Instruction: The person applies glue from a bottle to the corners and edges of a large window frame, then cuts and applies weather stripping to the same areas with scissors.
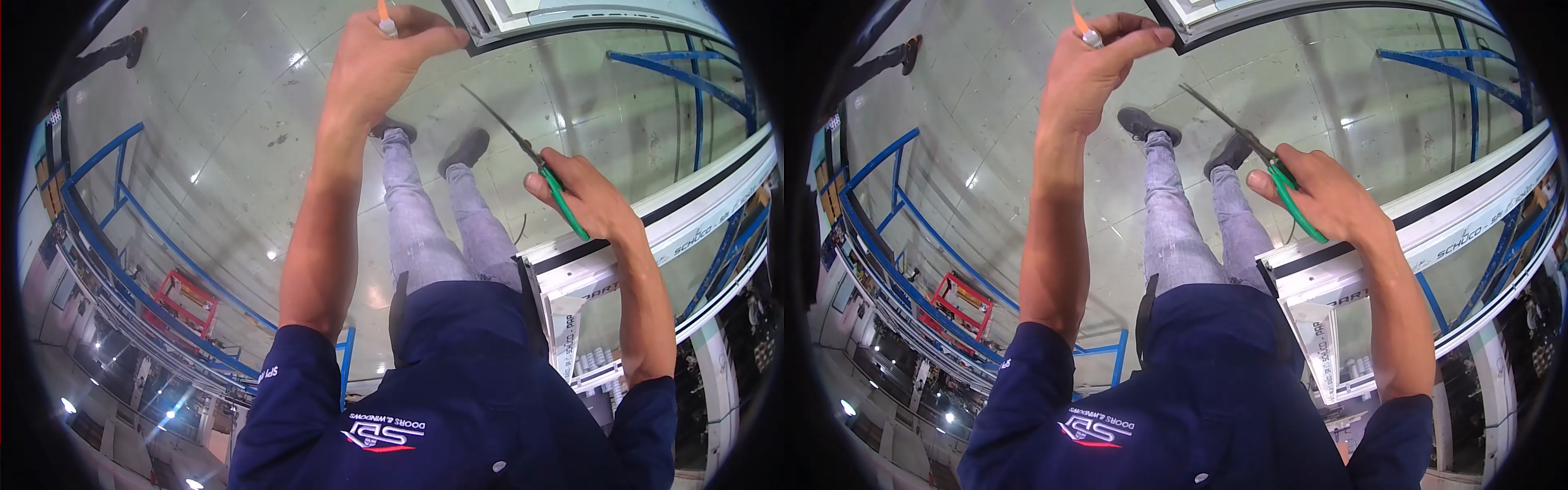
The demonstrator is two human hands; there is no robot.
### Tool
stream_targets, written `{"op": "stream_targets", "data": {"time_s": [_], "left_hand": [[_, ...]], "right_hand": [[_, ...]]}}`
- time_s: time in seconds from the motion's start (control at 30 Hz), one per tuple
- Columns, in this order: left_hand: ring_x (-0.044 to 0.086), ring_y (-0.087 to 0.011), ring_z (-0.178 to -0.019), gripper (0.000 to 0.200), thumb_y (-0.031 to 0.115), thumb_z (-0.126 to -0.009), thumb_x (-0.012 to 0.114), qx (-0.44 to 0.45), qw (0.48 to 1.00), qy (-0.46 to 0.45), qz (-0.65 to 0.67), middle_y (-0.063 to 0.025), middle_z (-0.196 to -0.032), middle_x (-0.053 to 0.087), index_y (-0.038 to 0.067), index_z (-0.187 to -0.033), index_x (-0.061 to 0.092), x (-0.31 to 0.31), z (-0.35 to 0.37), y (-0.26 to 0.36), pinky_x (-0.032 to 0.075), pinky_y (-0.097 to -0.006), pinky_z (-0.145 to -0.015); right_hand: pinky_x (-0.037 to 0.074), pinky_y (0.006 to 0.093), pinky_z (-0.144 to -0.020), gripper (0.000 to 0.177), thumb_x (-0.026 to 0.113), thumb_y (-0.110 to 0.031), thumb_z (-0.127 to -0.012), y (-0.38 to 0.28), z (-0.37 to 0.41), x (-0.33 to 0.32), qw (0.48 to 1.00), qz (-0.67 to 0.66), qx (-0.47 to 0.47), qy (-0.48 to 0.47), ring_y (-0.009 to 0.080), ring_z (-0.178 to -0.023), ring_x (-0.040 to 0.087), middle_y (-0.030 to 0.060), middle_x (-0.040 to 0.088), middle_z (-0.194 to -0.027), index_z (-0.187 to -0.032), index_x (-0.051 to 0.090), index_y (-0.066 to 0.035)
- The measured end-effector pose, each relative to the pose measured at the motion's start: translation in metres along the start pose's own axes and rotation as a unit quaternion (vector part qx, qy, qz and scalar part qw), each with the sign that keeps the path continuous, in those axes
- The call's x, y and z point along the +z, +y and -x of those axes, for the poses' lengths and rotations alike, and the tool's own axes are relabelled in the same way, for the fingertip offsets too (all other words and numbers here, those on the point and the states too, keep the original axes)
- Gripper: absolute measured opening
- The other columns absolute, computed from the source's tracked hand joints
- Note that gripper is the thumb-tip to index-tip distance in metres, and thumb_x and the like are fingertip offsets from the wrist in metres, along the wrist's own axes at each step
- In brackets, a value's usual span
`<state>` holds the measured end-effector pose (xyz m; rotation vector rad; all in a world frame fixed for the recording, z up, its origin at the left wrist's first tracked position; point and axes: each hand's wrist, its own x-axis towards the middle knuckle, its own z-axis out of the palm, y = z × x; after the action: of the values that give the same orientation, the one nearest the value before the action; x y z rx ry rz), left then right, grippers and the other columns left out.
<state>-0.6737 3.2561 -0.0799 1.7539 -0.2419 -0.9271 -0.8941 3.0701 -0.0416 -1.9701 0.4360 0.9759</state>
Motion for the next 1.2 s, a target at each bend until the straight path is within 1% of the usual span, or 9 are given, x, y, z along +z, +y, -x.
{"op": "stream_targets", "data": {"time_s": [0.07, 0.17, 0.27, 0.47, 0.57, 0.77, 0.87, 1.1, 1.2], "left_hand": [[0.035, -0.0013, -0.056, 0.045, 0.022, -0.084, 0.084, -0.042, 0.999, 0.020, 0.017, -0.0061, -0.088, 0.077, -0.006, -0.117, 0.072, 0.002, 0.000, 0.013, 0.026, -0.0224, -0.051], [0.046, -0.0035, -0.059, 0.032, 0.026, -0.093, 0.076, 0.000, 0.999, 0.032, -0.043, -0.0002, -0.072, 0.070, -0.005, -0.099, 0.077, 0.005, 0.002, 0.021, 0.034, -0.0225, -0.054], [0.050, -0.0043, -0.064, 0.027, 0.021, -0.092, 0.079, 0.037, 0.997, 0.040, 0.045, 0.0008, -0.073, 0.068, -0.005, -0.097, 0.076, 0.010, -0.004, 0.002, 0.037, -0.0219, -0.058], [0.053, -0.0038, -0.065, 0.020, 0.017, -0.092, 0.080, 0.035, 0.999, 0.034, 0.007, 0.0022, -0.073, 0.066, -0.002, -0.091, 0.073, 0.008, -0.004, 0.001, 0.040, -0.0209, -0.060], [0.053, -0.0040, -0.066, 0.020, 0.015, -0.091, 0.081, 0.035, 0.999, 0.000, 0.019, 0.0016, -0.075, 0.067, -0.002, -0.094, 0.072, 0.003, -0.009, -0.006, 0.042, -0.0220, -0.060], [0.067, -0.0135, -0.083, 0.047, 0.013, -0.087, 0.085, 0.053, 0.994, -0.030, 0.093, -0.0068, -0.090, 0.072, -0.008, -0.121, 0.062, -0.001, -0.014, 0.000, 0.052, -0.0266, -0.078], [0.070, -0.0182, -0.094, 0.054, 0.011, -0.085, 0.086, 0.029, 0.994, -0.034, 0.103, -0.0120, -0.099, 0.073, -0.010, -0.126, 0.058, -0.004, -0.014, 0.004, 0.054, -0.0295, -0.088], [0.070, -0.0184, -0.094, 0.057, 0.007, -0.083, 0.085, 0.026, 0.989, -0.057, 0.131, -0.0143, -0.103, 0.073, -0.011, -0.129, 0.056, 0.002, -0.011, -0.001, 0.056, -0.0303, -0.085], [0.070, -0.0193, -0.096, 0.061, 0.008, -0.083, 0.085, 0.026, 0.989, -0.059, 0.132, -0.0154, -0.105, 0.073, -0.010, -0.133, 0.054, 0.001, -0.012, -0.002, 0.057, -0.0308, -0.085]], "right_hand": [[0.039, 0.0467, -0.061, 0.074, 0.052, -0.067, -0.100, 0.008, 0.000, 0.005, 1.000, -0.014, -0.007, 0.010, 0.0326, -0.058, 0.047, 0.0185, 0.046, -0.061, -0.082, 0.053, 0.005], [0.037, 0.0458, -0.060, 0.074, 0.052, -0.067, -0.100, 0.009, -0.001, 0.008, 0.999, -0.025, -0.015, 0.018, 0.0313, -0.059, 0.044, 0.0176, 0.045, -0.061, -0.082, 0.052, 0.005], [0.035, 0.0452, -0.060, 0.074, 0.051, -0.067, -0.100, 0.007, -0.002, 0.010, 0.998, -0.042, -0.030, 0.024, 0.0306, -0.059, 0.043, 0.0173, 0.044, -0.062, -0.082, 0.051, 0.004], [0.033, 0.0441, -0.060, 0.074, 0.050, -0.068, -0.101, 0.004, -0.004, 0.008, 0.996, -0.076, -0.038, 0.019, 0.0278, -0.061, 0.038, 0.0150, 0.038, -0.062, -0.081, 0.048, 0.004], [0.033, 0.0437, -0.060, 0.073, 0.049, -0.067, -0.101, 0.003, -0.004, 0.009, 0.993, -0.110, -0.038, 0.010, 0.0266, -0.061, 0.037, 0.0137, 0.037, -0.062, -0.081, 0.048, 0.003], [0.033, 0.0438, -0.059, 0.070, 0.051, -0.065, -0.101, -0.004, -0.004, 0.011, 0.989, -0.136, -0.059, 0.003, 0.0271, -0.059, 0.037, 0.0151, 0.037, -0.060, -0.083, 0.047, 0.003], [0.033, 0.0453, -0.058, 0.070, 0.053, -0.065, -0.100, -0.005, -0.006, 0.013, 0.989, -0.131, -0.075, 0.003, 0.0304, -0.057, 0.038, 0.0174, 0.039, -0.059, -0.084, 0.047, 0.003], [0.038, 0.0506, -0.059, 0.073, 0.054, -0.067, -0.097, 0.003, -0.009, 0.017, 0.996, -0.017, -0.087, 0.012, 0.0431, -0.058, 0.050, 0.0225, 0.047, -0.059, -0.085, 0.051, 0.005], [0.036, 0.0473, -0.058, 0.066, 0.052, -0.063, -0.101, 0.000, -0.009, 0.015, 0.996, -0.016, -0.091, 0.006, 0.0393, -0.057, 0.045, 0.0204, 0.044, -0.060, -0.088, 0.047, 0.002]]}}
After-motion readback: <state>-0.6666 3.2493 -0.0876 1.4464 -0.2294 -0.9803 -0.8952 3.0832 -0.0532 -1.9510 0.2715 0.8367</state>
